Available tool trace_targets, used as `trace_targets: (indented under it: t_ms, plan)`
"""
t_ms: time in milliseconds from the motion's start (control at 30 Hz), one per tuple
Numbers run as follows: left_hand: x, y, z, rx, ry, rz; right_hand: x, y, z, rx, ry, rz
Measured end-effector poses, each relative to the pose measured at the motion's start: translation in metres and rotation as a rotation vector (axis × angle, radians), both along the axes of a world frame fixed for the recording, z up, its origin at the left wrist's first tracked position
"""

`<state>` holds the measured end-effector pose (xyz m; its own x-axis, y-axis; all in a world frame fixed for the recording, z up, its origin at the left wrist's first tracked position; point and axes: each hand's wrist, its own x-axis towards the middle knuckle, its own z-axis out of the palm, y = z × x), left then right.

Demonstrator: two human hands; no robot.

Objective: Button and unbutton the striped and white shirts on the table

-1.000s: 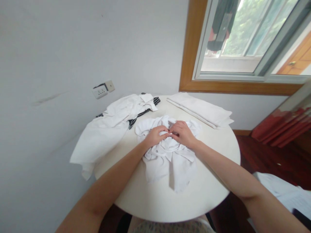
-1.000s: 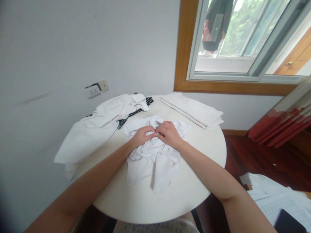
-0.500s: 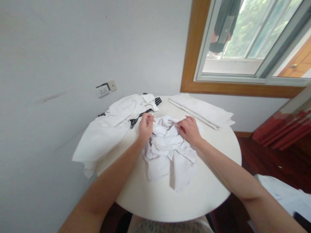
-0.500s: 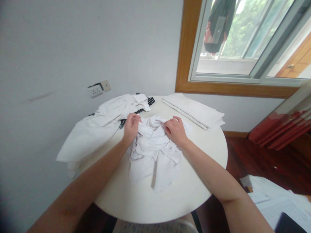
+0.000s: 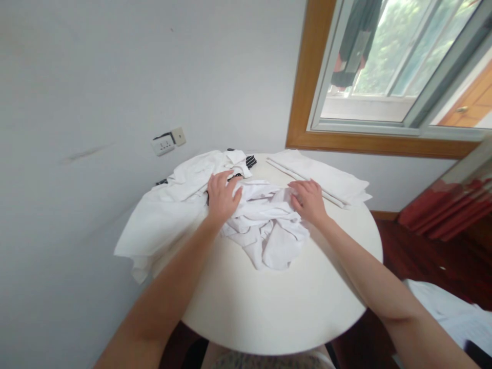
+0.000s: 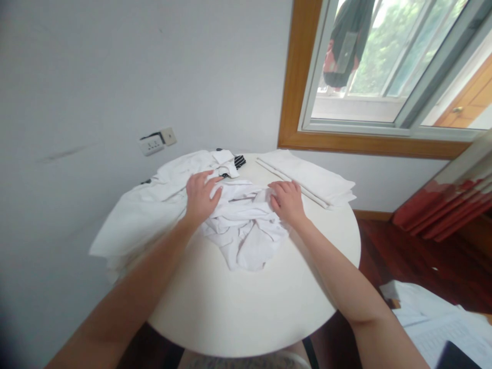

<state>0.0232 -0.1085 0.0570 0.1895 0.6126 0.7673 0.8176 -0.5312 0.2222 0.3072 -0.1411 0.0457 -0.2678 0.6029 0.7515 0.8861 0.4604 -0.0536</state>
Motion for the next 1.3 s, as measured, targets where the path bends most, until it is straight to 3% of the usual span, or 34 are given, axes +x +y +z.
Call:
trace_targets:
  t_ms: [67, 167, 300, 433, 500, 633, 733, 833, 1000, 1067, 1167, 1300]
  plan:
    - [0.015, -0.009, -0.002, -0.02, 0.112, -0.088, -0.01, -0.003, -0.005, -0.074, -0.012, 0.009]
    - [0.024, -0.011, -0.013, -0.08, 0.151, -0.045, -0.018, -0.002, -0.014, -0.221, -0.041, 0.046]
    - [0.016, 0.0, -0.025, -0.208, 0.213, 0.045, -0.022, -0.002, -0.016, -0.353, -0.135, 0.316]
    - [0.007, 0.005, -0.018, -0.241, 0.323, 0.092, -0.026, -0.011, -0.001, -0.371, -0.16, 0.519]
    - [0.007, 0.002, -0.01, -0.284, 0.38, 0.096, -0.026, -0.016, 0.008, -0.436, -0.142, 0.455]
    - [0.015, -0.008, 0.0, -0.347, 0.368, 0.129, -0.016, -0.017, 0.015, -0.562, -0.051, 0.046]
    - [0.018, -0.013, 0.002, -0.348, 0.256, 0.159, -0.005, -0.012, 0.011, -0.674, -0.136, -0.137]
    - [0.017, -0.013, 0.0, -0.308, 0.11, 0.137, 0.002, -0.01, 0.004, -0.732, -0.232, -0.16]
    - [0.012, -0.004, -0.005, -0.213, -0.16, -0.125, -0.003, -0.008, 0.003, -0.795, -0.282, -0.123]
    - [0.01, 0.0, -0.007, -0.171, -0.274, -0.149, -0.006, -0.008, 0.006, -0.815, -0.323, -0.137]
    - [0.005, 0.005, -0.005, -0.111, -0.382, -0.082, -0.003, -0.009, 0.013, -0.693, -0.305, -0.211]
    - [-0.005, 0.009, 0.001, -0.072, -0.358, -0.008, 0.009, -0.01, 0.026, -0.41, -0.083, -0.381]
